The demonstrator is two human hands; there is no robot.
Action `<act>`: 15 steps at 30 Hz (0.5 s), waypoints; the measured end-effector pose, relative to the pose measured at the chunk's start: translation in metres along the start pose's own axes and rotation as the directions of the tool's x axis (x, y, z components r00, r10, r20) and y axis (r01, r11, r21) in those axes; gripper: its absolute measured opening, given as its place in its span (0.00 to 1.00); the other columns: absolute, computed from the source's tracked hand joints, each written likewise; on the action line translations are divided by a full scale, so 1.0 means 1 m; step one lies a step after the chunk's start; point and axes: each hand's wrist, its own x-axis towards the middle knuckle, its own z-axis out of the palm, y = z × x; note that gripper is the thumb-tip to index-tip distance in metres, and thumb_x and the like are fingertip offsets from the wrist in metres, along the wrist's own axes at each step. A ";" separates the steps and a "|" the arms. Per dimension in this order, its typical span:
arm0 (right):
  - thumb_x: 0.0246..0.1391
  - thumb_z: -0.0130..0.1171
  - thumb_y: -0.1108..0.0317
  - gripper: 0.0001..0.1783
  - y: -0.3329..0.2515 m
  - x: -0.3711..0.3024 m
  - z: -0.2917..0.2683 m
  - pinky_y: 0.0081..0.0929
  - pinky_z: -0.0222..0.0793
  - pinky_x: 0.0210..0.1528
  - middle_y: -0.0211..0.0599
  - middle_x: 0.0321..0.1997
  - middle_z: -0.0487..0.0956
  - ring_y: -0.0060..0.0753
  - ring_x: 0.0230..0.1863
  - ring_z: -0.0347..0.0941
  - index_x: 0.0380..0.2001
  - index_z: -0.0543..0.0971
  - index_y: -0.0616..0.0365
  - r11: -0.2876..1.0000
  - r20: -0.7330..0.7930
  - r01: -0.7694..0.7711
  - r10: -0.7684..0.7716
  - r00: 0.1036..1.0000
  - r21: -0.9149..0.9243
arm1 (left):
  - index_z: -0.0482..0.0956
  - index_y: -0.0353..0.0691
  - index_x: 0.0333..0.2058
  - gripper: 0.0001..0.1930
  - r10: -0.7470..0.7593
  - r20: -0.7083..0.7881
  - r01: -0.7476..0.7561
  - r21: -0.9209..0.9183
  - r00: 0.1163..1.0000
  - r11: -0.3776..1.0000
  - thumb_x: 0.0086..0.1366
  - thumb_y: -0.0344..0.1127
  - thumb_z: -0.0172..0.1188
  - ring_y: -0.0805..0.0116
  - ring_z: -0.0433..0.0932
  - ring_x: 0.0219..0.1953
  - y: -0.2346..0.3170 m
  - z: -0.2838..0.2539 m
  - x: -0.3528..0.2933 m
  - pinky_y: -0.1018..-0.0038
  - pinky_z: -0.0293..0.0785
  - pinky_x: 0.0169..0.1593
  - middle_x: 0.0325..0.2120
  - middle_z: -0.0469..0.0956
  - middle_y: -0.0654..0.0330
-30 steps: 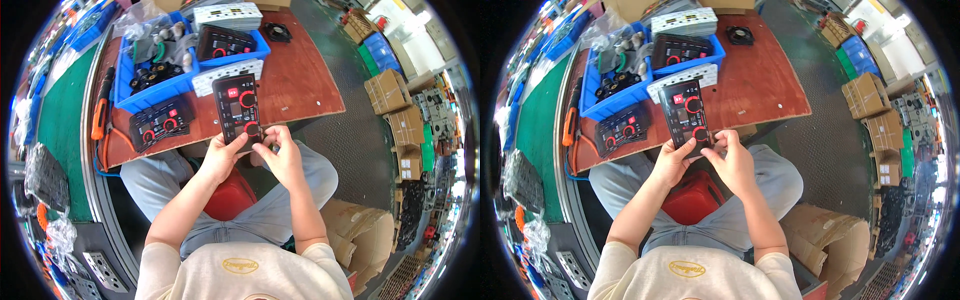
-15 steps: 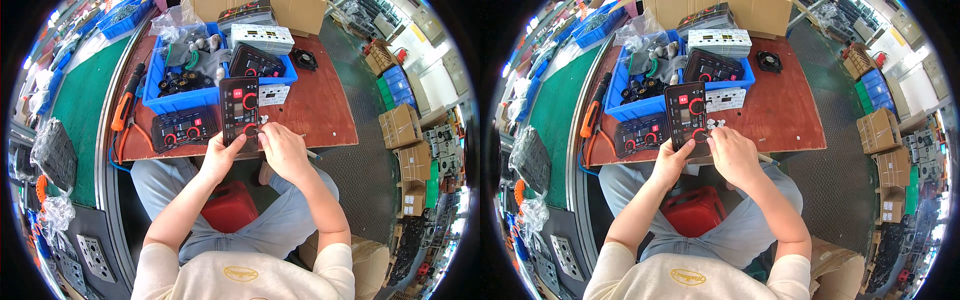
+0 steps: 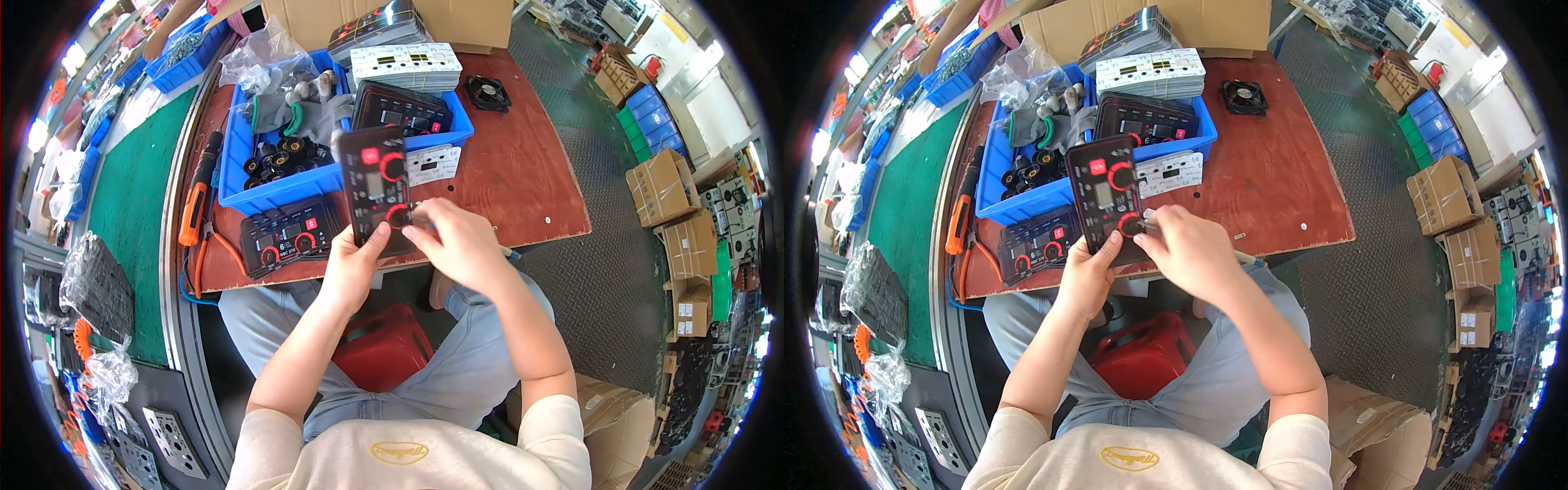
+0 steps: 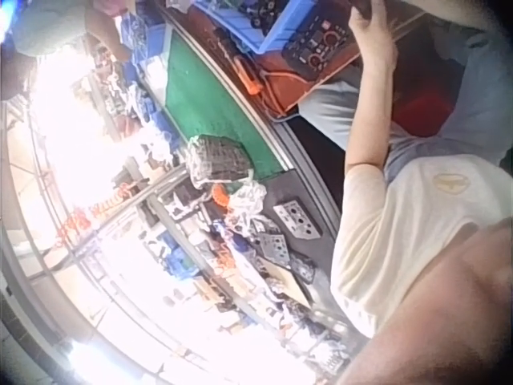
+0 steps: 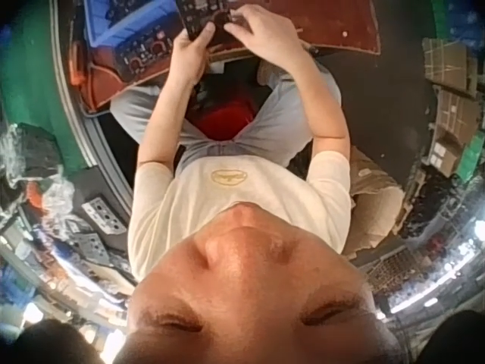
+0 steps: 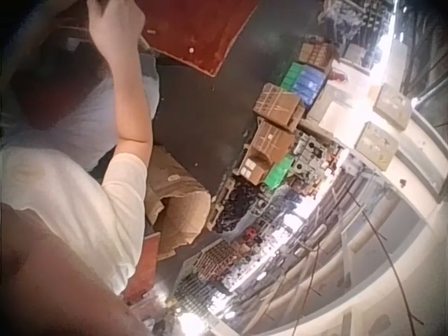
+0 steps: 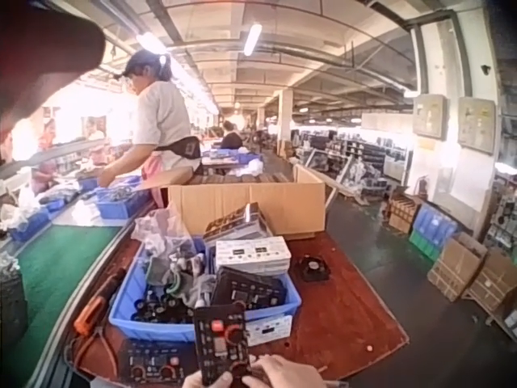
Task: Assembling components, faceplates, and small screws onto electronic control panels at a factory workbench.
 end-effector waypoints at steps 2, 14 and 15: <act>0.54 0.56 0.68 0.12 0.007 -0.001 -0.006 0.35 0.73 0.35 0.40 0.31 0.77 0.41 0.39 0.77 0.41 0.75 0.59 0.916 -0.009 -0.091 0.103 0.995 0.390 | 0.77 0.40 0.43 0.08 -0.118 0.054 0.128 -0.261 0.991 0.957 0.66 0.31 0.57 0.74 0.78 0.41 0.007 -0.001 0.001 0.73 0.77 0.45 0.41 0.79 0.62; 0.52 0.61 0.73 0.09 0.020 0.008 0.001 0.21 0.67 0.40 0.28 0.31 0.78 0.18 0.34 0.70 0.37 0.79 0.63 0.437 0.320 -0.330 0.099 0.942 0.836 | 0.73 0.38 0.48 0.12 -0.216 0.172 0.263 -0.331 0.961 0.906 0.66 0.32 0.56 0.66 0.79 0.44 0.022 0.001 -0.004 0.64 0.79 0.48 0.43 0.78 0.59; 0.51 0.60 0.73 0.08 0.017 0.010 -0.002 0.24 0.68 0.39 0.32 0.31 0.79 0.22 0.34 0.72 0.36 0.79 0.62 0.565 0.318 -0.338 0.138 0.938 0.753 | 0.74 0.39 0.47 0.12 -0.215 0.144 0.251 -0.311 0.966 0.917 0.66 0.32 0.56 0.67 0.79 0.44 0.022 0.000 -0.004 0.64 0.79 0.47 0.42 0.78 0.59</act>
